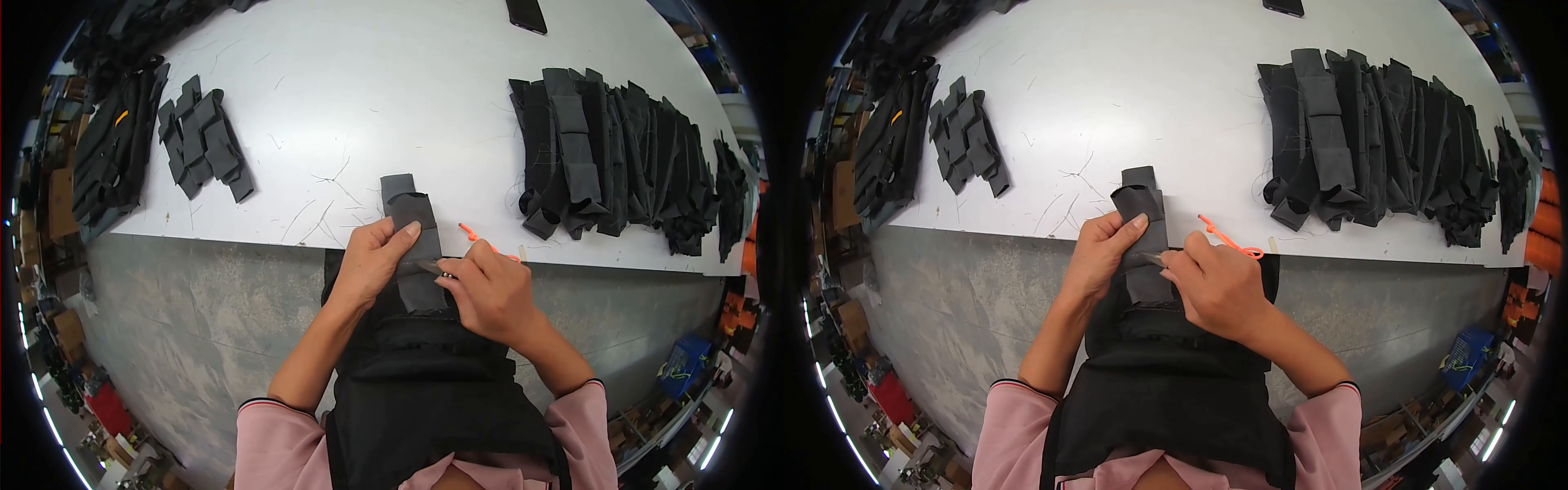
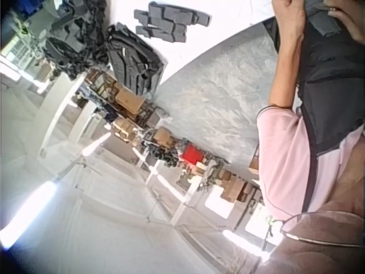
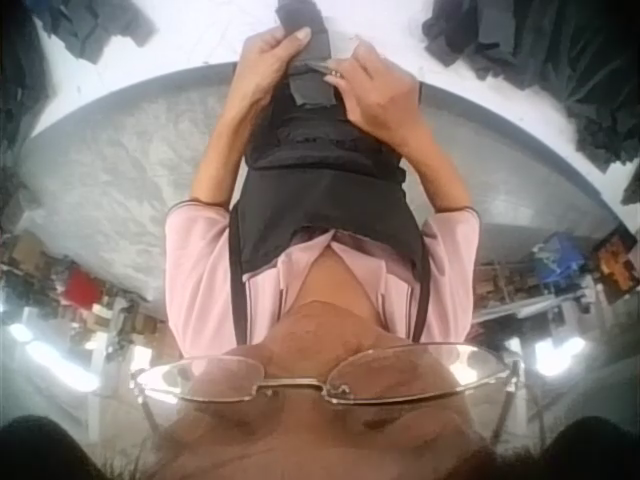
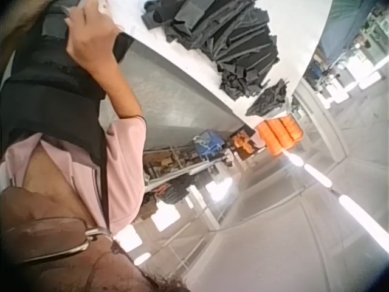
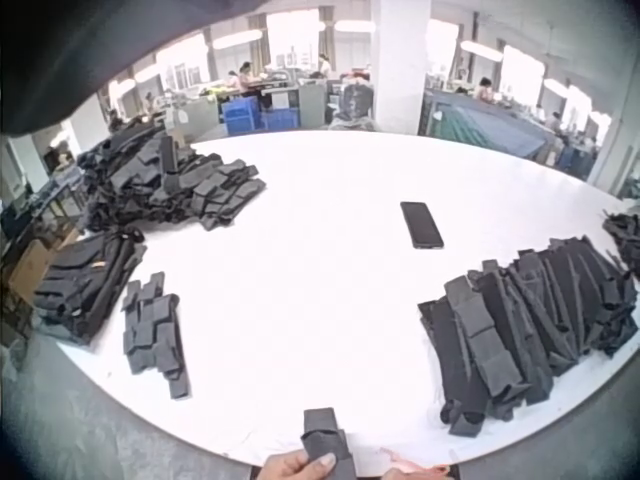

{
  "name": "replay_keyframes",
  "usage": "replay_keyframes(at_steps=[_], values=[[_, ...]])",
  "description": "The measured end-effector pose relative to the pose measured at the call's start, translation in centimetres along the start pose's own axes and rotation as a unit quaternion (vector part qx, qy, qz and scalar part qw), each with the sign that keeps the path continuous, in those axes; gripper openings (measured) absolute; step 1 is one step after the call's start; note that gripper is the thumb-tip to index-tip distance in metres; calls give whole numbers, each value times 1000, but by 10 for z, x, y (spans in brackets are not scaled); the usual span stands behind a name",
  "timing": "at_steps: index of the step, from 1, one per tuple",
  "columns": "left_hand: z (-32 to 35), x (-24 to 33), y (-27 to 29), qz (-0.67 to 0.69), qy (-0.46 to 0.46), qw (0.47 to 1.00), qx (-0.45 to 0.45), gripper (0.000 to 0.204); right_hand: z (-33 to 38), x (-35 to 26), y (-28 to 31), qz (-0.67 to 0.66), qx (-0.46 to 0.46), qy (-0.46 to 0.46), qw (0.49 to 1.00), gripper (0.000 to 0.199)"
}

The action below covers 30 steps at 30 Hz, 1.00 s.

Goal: Cutting and trimming excess material from black fabric components using small snips.

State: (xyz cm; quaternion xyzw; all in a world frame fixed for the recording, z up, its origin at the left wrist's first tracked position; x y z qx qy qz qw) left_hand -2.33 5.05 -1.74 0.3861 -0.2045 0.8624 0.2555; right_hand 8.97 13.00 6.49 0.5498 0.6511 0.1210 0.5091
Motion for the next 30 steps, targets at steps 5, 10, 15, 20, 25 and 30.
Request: replay_keyframes(at_steps=[5, 10, 15, 20, 25, 30], values=[[-12, -14, 12, -24, 3, 1000, 18, 21, 4, 14, 3, -130, 55, -156, 978, 20], [-13, -11, 16, 51, 14, 998, 46, 22, 4, 24, -4, -194, 50, -236, 951, 19], [-12, -9, 15, 91, 33, 994, 39, 21, 23, 33, -12, -358, -20, -387, 849, 30], [-12, -8, 14, 120, 16, 992, 41, 24, 23, 14, -20, -373, -36, -328, 867, 18], [-14, -6, 25, 186, -27, 980, 59, 24, 28, 13, -10, -435, -70, -432, 787, 21], [-12, -1, 20, 207, -36, 976, 59, 25, 43, 20, -9, -319, 4, -365, 875, 26]])
Point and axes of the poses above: each hand's wrist, its own z-axis away from the middle knuckle, its own y-axis out of the back of the hand, x = y × z, the point moved 6 cm from there along -z, towards the middle knuckle, and after that the axes turned 14 degrees about x, right-handed, at the moved point
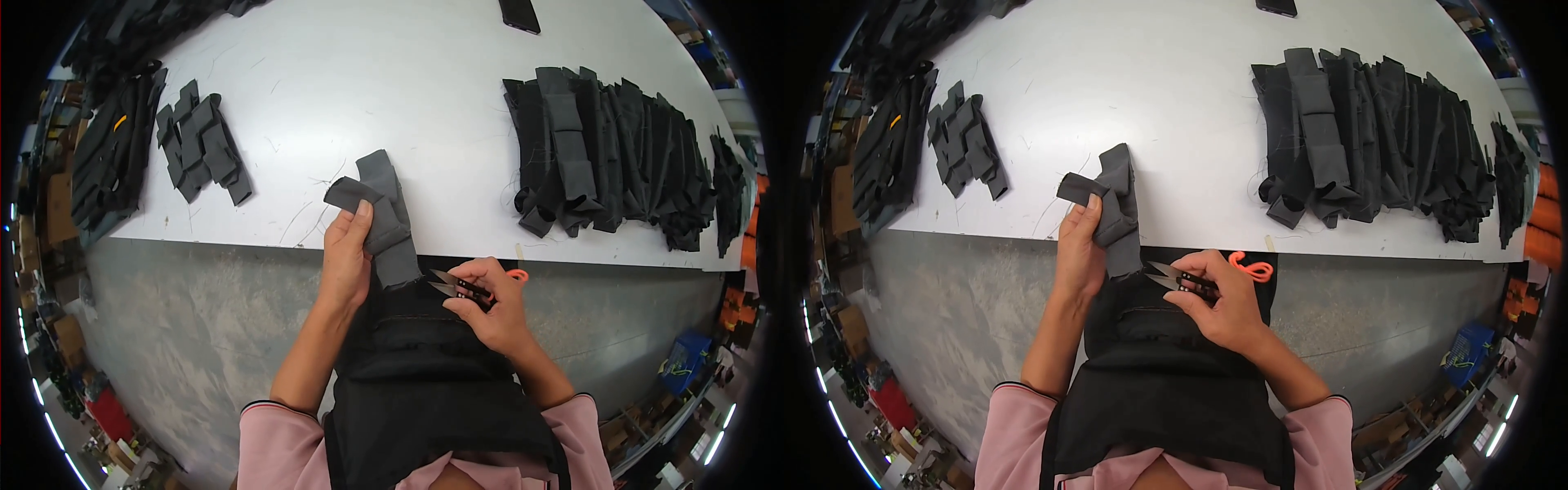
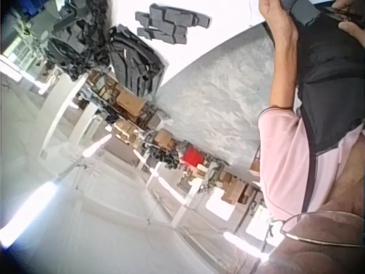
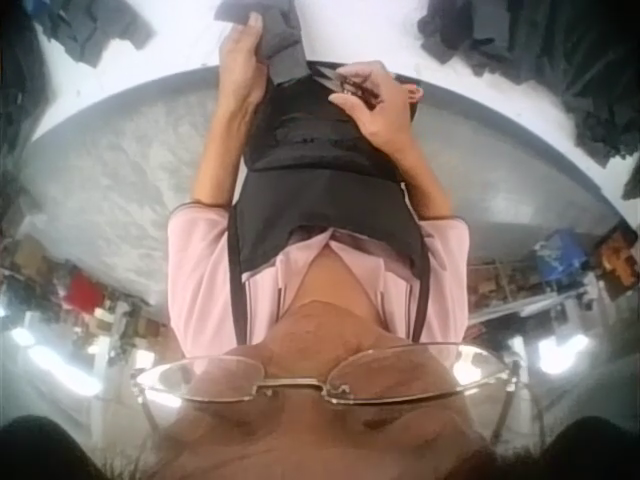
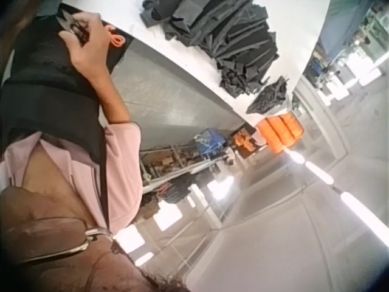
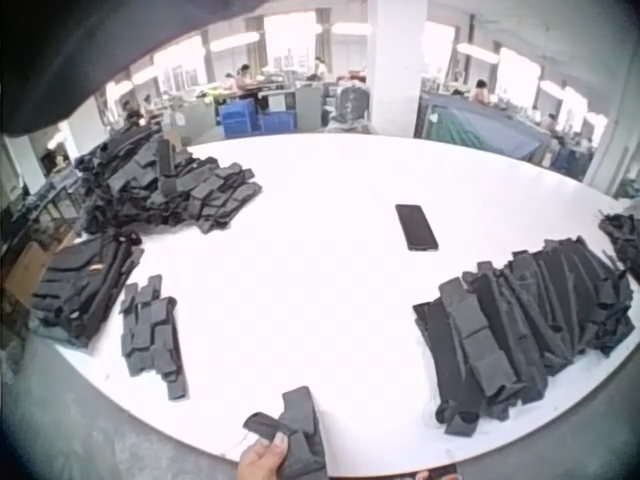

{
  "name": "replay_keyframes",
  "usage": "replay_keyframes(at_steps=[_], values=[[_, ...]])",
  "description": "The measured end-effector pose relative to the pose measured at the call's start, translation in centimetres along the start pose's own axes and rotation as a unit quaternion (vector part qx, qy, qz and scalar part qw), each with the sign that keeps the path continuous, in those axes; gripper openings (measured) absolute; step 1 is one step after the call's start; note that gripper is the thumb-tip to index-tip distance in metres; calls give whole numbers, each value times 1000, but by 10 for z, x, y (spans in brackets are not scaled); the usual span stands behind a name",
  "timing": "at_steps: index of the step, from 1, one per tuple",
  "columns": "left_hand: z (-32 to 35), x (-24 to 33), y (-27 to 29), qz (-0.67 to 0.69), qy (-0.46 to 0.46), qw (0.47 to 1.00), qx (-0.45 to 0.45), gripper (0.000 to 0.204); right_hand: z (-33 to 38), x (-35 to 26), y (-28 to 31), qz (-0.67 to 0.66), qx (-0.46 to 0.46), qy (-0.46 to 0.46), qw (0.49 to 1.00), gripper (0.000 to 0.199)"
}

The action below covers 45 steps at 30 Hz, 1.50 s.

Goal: Cutting and trimming excess material from black fabric components using small snips.

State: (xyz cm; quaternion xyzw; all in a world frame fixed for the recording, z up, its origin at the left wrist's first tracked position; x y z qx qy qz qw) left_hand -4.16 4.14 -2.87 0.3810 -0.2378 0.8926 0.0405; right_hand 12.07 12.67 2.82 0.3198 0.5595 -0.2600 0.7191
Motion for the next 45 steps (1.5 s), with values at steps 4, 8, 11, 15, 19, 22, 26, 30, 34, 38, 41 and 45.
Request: replay_keyframes(at_steps=[4, 8, 11, 15, 19, 22, 26, 30, 34, 38, 41, 45], values=[[0, -5, 3, 5, 20, 1000, -2, 24, -3, 5, -8, -70, -14, -30, 997, 26], [2, -10, -3, 30, 47, 998, 2, 23, -3, 7, -12, -108, -16, -39, 993, 24], [7, -9, -7, 56, 56, 996, 27, 23, 0, 8, -12, -133, 12, -61, 989, 22], [0, -16, 3, 75, 65, 993, 61, 21, -3, 7, -22, -150, -41, -65, 986, 23], [4, -7, -14, 372, 245, 874, -195, 29, -8, 11, -25, -218, -120, -165, 954, 22], [-14, 0, 10, 289, 168, 933, -132, 30, -26, 37, -25, -84, -42, -144, 985, 19], [-29, 97, 29, -103, -238, 961, -97, 39, -37, 9, 31, 47, 69, -63, 994, 14], [-77, 195, 95, -439, -317, 840, 28, 22, -78, -31, 67, 136, 209, 120, 961, 13], [-62, 225, 114, -720, -512, 415, 217, 33, -102, -35, 101, 370, 296, 199, 858, 30], [-38, 199, 57, -544, -647, 497, 197, 36, -117, -25, 119, 484, 292, 98, 819, 57], [-27, 153, -7, -480, -641, 591, 98, 35, -128, -10, 125, 504, 263, 53, 821, 66], [-36, 89, -52, -372, -482, 793, -6, 33, -141, -1, 143, 470, 319, 19, 823, 71]])
Point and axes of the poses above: each hand's wrist, its own z-axis away from the middle knuckle, its own y-axis out of the back of the hand, x = y × z, the point moved 6 cm from there along -z, towards the middle knuckle, and after that the axes turned 14 degrees about x, right-handed, at the moved point
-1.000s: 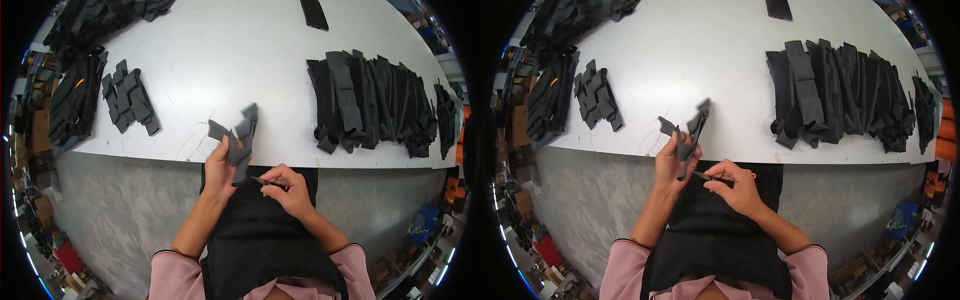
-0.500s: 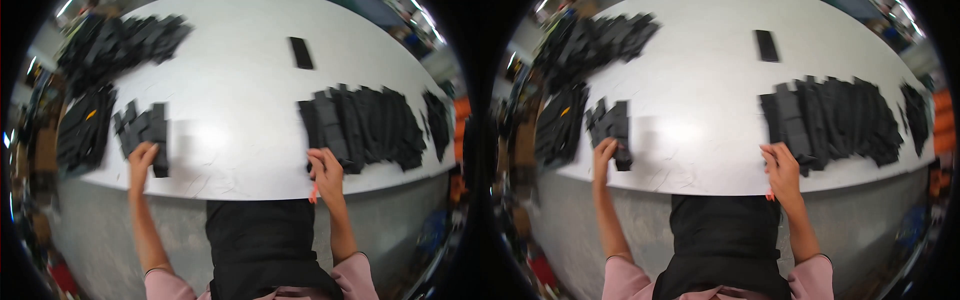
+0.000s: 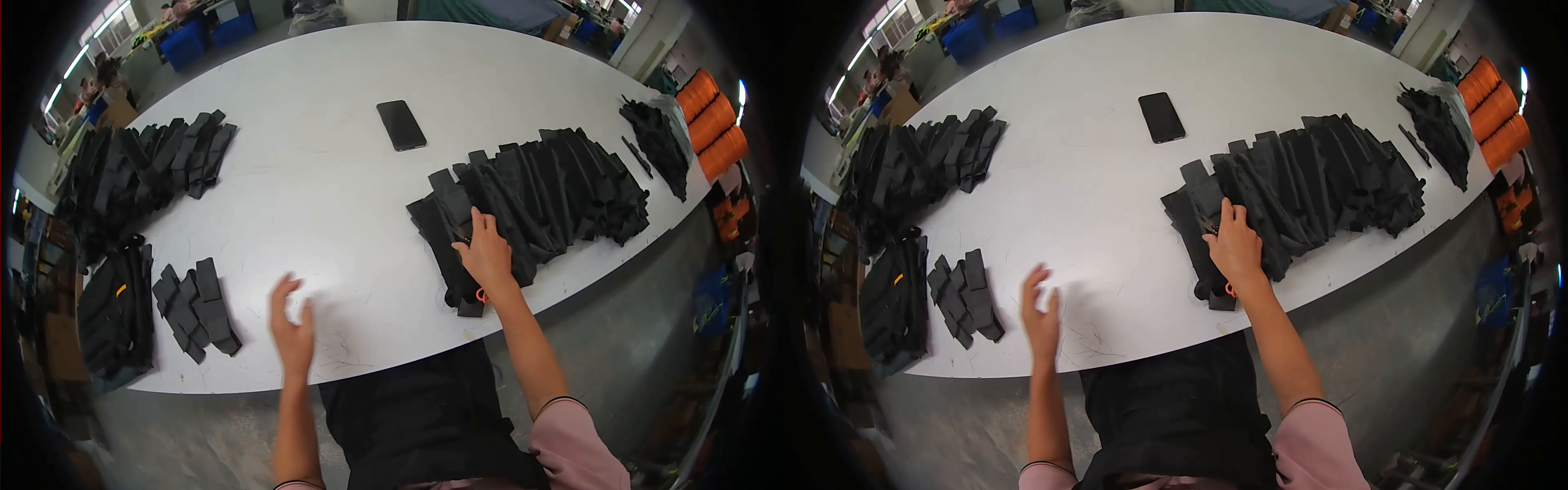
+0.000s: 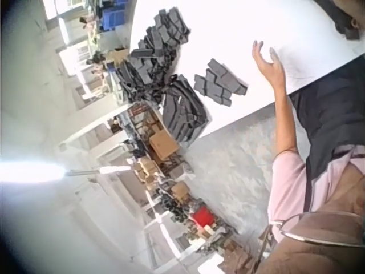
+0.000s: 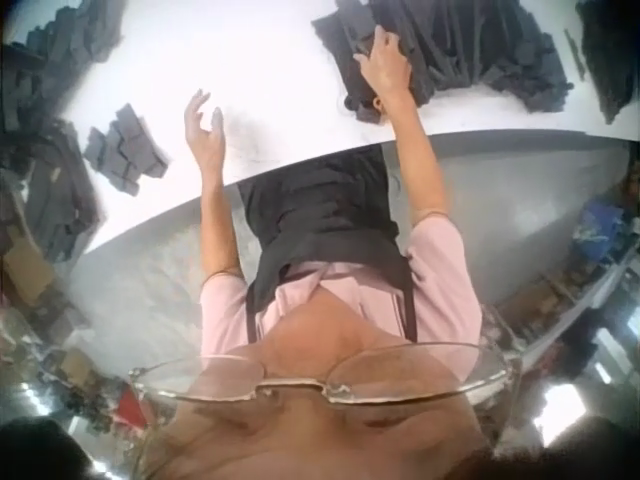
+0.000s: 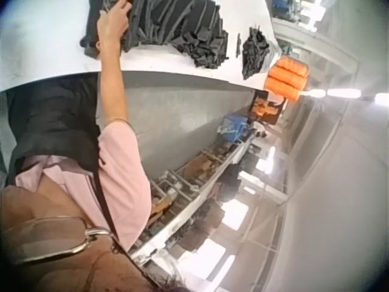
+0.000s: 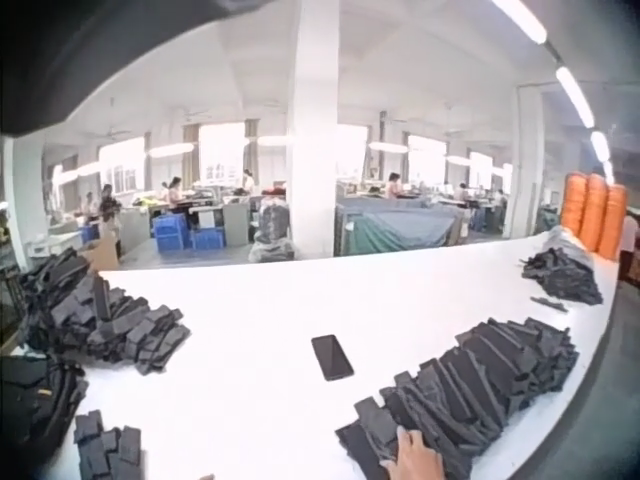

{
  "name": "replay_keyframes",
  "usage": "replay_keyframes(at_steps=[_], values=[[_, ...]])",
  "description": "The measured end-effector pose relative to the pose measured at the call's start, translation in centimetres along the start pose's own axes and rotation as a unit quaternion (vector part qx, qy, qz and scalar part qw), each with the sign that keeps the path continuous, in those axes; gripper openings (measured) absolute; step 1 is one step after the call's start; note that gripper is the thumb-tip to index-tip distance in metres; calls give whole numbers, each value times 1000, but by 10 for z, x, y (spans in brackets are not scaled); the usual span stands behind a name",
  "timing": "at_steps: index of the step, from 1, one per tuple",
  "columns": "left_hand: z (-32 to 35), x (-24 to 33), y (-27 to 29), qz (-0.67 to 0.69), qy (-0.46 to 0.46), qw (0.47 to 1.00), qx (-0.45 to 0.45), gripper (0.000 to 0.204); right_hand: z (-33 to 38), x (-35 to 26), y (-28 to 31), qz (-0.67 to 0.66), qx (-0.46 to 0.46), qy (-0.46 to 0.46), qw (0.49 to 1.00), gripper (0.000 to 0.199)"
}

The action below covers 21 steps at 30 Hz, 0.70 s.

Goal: Cutting and trimming excess material from black fabric components using small snips.

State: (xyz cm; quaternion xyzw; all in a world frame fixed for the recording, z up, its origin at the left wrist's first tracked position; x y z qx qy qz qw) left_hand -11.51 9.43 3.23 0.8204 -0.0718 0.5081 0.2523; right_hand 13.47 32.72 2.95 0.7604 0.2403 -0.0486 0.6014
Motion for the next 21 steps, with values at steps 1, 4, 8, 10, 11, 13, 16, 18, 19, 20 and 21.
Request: replay_keyframes(at_steps=[1, 4, 8, 10, 11, 13, 16, 18, 19, 20, 21], values=[[9, 2, -19, 44, 42, 997, -40, 34, -4, -4, -1, 6, -18, -9, 1000, 68], [38, 6, -71, 235, 174, 944, -154, 35, -10, -13, 3, -47, -3, 2, 999, 64], [50, 40, -96, 337, 219, 891, -210, 39, 8, -51, 48, -309, 85, 72, 944, 54], [50, 51, -106, 414, 207, 862, -205, 57, 26, -78, 60, -450, -4, 28, 893, 53], [49, 58, -115, 463, 227, 831, -208, 62, 31, -79, 61, -435, -40, 33, 899, 51], [48, 63, -112, 484, 238, 821, -185, 62, 48, -87, 46, -479, -120, -5, 870, 52], [46, 56, -88, 462, 250, 832, -179, 58, 72, -100, 19, -553, -203, -71, 805, 54], [50, 53, -71, 448, 268, 832, -190, 56, 89, -109, 5, -573, -253, -103, 773, 54], [53, 52, -64, 430, 268, 845, -172, 54, 94, -112, 3, -569, -260, -110, 773, 54], [54, 49, -60, 412, 267, 857, -155, 53, 99, -115, 1, -565, -265, -117, 773, 55], [55, 47, -58, 396, 275, 864, -146, 51, 102, -117, -3, -576, -259, -124, 765, 54]])
Point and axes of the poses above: each hand's wrist, its own z-axis away from the middle knuckle, its own y-axis out of the back of the hand, x = y × z, the point moved 6 cm from there along -z, towards the middle knuckle, and after that the axes turned 14 degrees about x, right-handed, at the moved point
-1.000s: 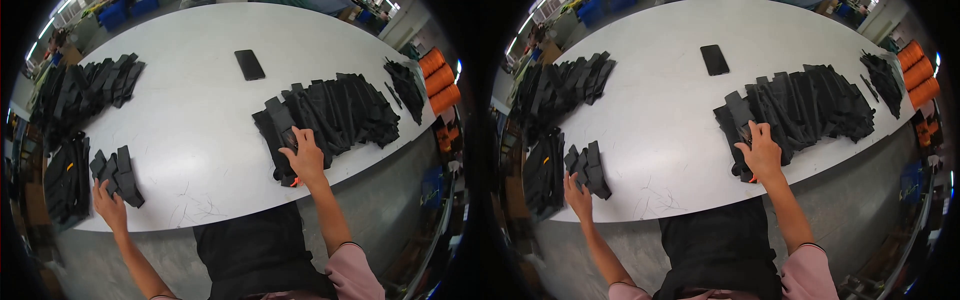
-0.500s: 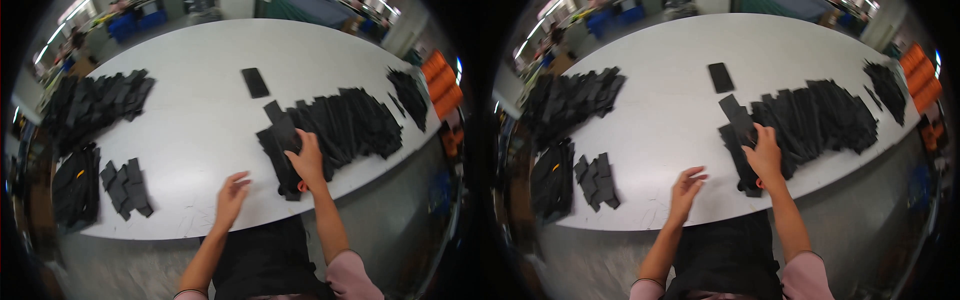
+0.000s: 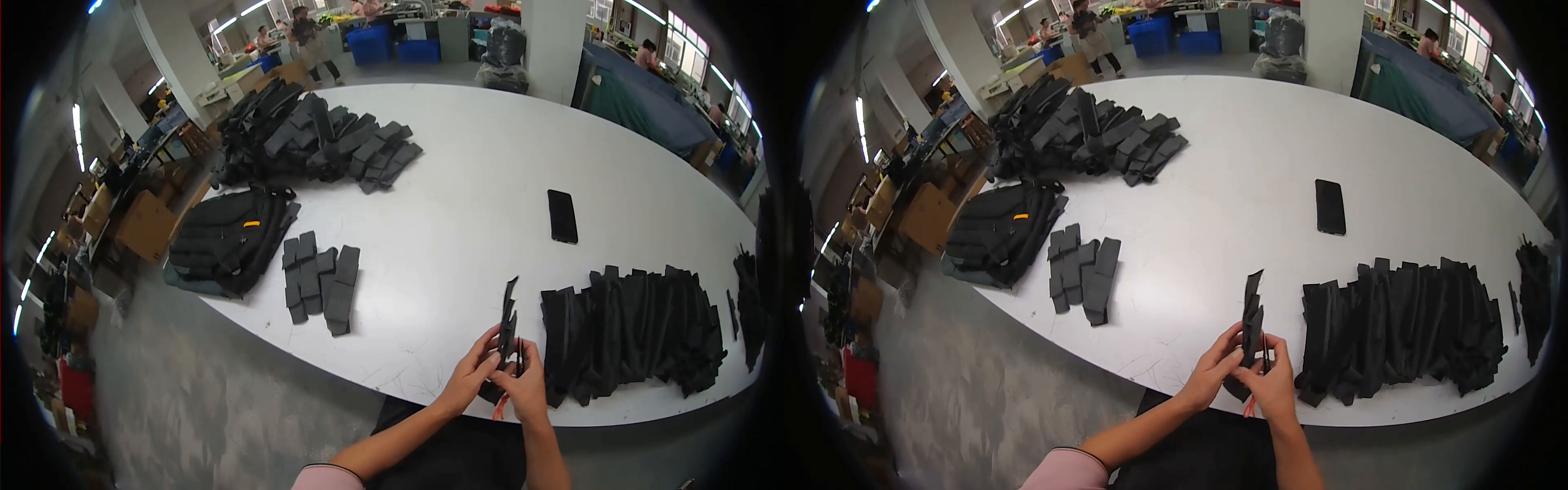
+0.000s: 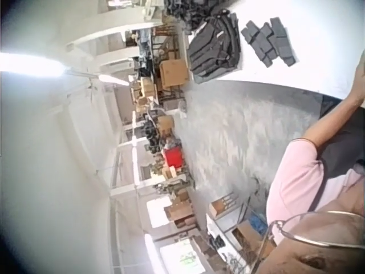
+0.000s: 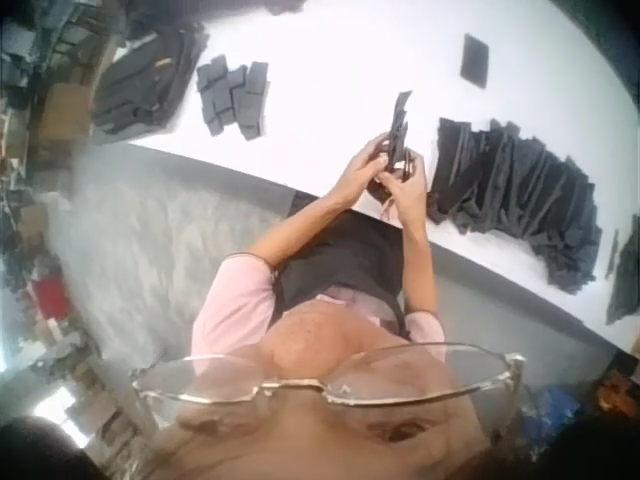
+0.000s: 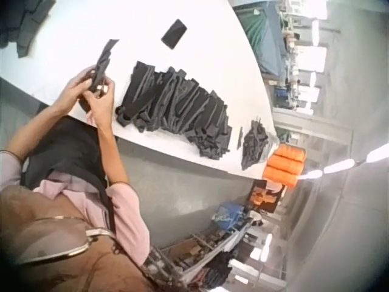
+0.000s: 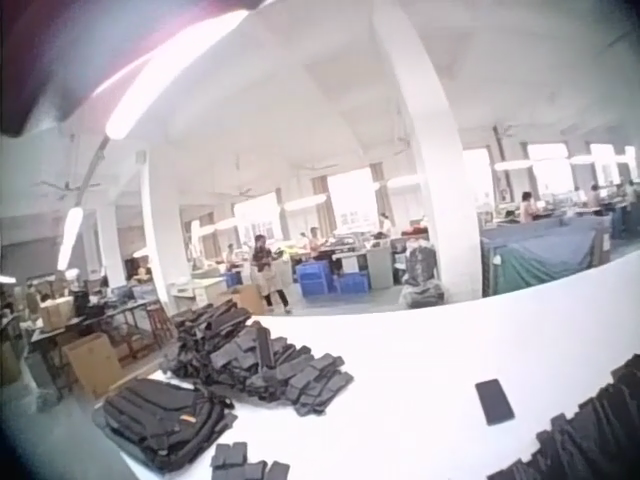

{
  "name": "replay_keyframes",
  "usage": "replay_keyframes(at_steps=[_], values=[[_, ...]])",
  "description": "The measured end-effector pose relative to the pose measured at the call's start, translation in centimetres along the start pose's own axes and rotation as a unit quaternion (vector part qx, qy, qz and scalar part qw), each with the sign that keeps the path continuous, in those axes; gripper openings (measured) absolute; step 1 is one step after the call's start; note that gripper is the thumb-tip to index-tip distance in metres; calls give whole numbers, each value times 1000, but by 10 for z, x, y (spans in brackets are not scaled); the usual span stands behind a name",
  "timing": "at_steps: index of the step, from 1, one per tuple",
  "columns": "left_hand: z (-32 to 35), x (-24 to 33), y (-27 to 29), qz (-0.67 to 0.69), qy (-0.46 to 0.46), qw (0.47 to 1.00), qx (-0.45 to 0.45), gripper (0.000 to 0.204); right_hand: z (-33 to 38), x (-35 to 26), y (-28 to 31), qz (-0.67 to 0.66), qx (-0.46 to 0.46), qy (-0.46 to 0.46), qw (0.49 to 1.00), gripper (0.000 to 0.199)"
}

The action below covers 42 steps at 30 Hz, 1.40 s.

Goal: Cutting and trimming excess material from black fabric components using small snips.

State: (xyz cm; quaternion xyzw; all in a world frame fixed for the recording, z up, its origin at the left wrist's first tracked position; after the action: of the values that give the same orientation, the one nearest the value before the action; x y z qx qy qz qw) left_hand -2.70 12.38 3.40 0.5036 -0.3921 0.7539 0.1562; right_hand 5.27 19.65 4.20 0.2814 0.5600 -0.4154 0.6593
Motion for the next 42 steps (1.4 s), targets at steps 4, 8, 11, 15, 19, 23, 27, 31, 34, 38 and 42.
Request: replay_keyframes(at_steps=[4, 8, 11, 15, 19, 23, 27, 31, 34, 38, 42], values=[[-4, -6, 13, -25, -32, 997, 68, 43, 4, 4, -4, -34, 19, 21, 999, 47], [-10, -12, 26, -151, -89, 979, 108, 41, 6, 11, 1, -89, 38, -63, 993, 44], [-6, -10, 22, -157, -48, 984, 72, 44, 9, 9, -1, -113, 42, -71, 990, 46], [1, -7, 8, -242, -100, 965, 30, 63, 2, 16, -7, -119, 47, 15, 992, 52], [-5, -11, 26, -202, -34, 975, 85, 52, 2, 21, 1, -57, 39, -65, 995, 52], [-7, -9, 35, -157, -69, 977, 129, 39, 2, 29, 4, -43, 45, -67, 996, 47], [-1, 3, 22, -227, -166, 956, 82, 34, 1, 43, 6, -83, 57, -71, 992, 43], [-3, -2, 30, -267, -109, 955, 68, 30, 3, 42, 9, -92, 53, -87, 991, 39], [-4, -16, 32, -203, -29, 977, 57, 34, 6, 37, 4, -117, 48, -95, 987, 38], [0, -27, 36, -123, 18, 991, 52, 43, 9, 34, 0, -127, 38, -111, 985, 37], [6, -26, 31, -65, 52, 997, 9, 55, 11, 36, 2, -157, 24, -138, 977, 34]])
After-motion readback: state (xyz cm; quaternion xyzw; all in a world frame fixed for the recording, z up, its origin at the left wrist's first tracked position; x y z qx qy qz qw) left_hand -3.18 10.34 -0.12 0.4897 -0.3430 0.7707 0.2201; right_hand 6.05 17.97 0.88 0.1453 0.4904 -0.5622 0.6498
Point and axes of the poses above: each hand's wrist, its own z-axis away from the middle knuckle, its own y-axis out of the back of the hand, x = y × z, the point moved 6 cm from there along -z, towards the middle knuckle, and after that the axes turned 14 degrees about x, right-handed, at the moved point
